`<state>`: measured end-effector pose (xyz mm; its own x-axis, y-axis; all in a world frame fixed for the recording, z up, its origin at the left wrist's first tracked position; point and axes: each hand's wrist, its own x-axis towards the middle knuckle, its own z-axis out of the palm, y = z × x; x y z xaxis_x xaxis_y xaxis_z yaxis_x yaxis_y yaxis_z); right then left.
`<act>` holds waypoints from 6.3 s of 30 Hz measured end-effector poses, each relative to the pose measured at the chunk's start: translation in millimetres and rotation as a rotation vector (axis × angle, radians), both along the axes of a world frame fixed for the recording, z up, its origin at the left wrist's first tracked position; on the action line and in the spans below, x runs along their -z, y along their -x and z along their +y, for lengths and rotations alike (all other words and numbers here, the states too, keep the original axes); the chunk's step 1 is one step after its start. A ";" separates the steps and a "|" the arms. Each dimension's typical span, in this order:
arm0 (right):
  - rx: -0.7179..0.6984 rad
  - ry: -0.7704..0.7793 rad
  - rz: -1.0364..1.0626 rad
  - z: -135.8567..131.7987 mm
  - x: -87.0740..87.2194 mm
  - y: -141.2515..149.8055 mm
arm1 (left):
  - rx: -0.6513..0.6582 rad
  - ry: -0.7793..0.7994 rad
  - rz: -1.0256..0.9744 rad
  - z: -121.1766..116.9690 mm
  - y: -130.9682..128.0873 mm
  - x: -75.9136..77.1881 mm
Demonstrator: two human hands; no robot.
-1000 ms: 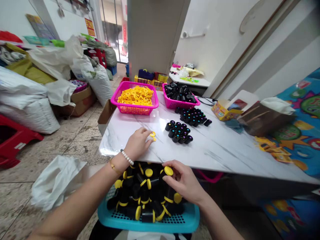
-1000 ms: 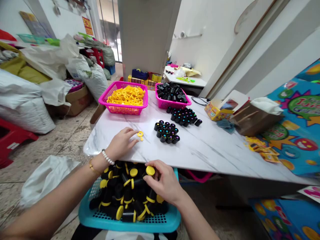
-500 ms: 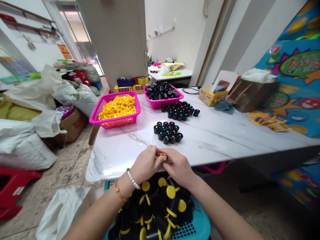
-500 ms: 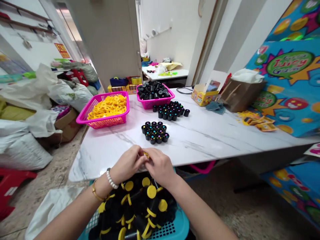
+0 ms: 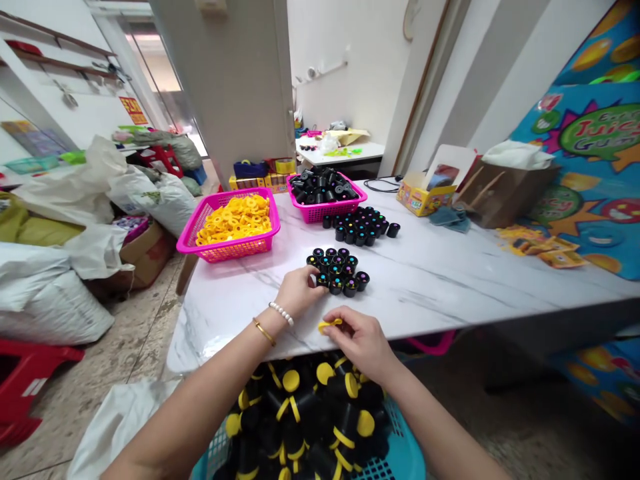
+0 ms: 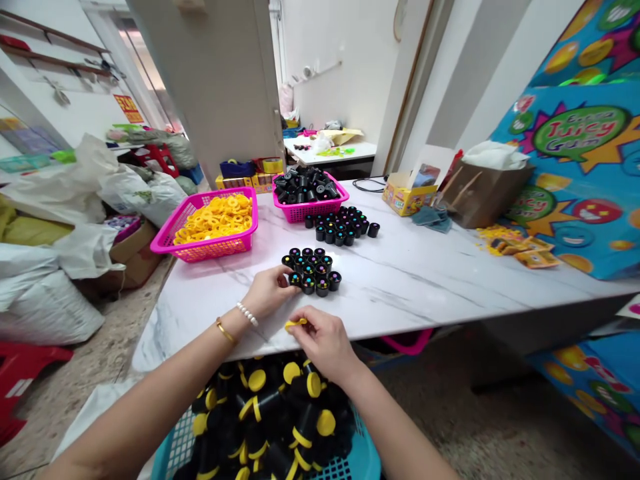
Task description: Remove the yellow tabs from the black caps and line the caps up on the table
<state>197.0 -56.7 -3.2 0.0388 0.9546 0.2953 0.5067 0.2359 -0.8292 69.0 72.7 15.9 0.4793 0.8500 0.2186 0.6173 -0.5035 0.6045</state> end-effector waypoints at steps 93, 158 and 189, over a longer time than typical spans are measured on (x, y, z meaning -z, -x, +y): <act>-0.279 0.329 0.286 30.3 -54.9 24.7 | 0.020 -0.121 -0.128 -77.0 61.0 -11.0; -0.382 0.262 -1.235 331.3 -99.6 161.2 | 0.253 -0.088 0.056 25.6 50.2 4.8; 0.052 -0.053 -0.730 288.0 -154.1 110.1 | 0.049 -0.161 0.171 17.2 84.8 -17.1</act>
<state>87.0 231.3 150.9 -0.1405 0.9405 0.3092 0.9375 0.2268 -0.2639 -15.8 89.9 32.9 0.5609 0.7854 0.2616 0.6761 -0.6170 0.4028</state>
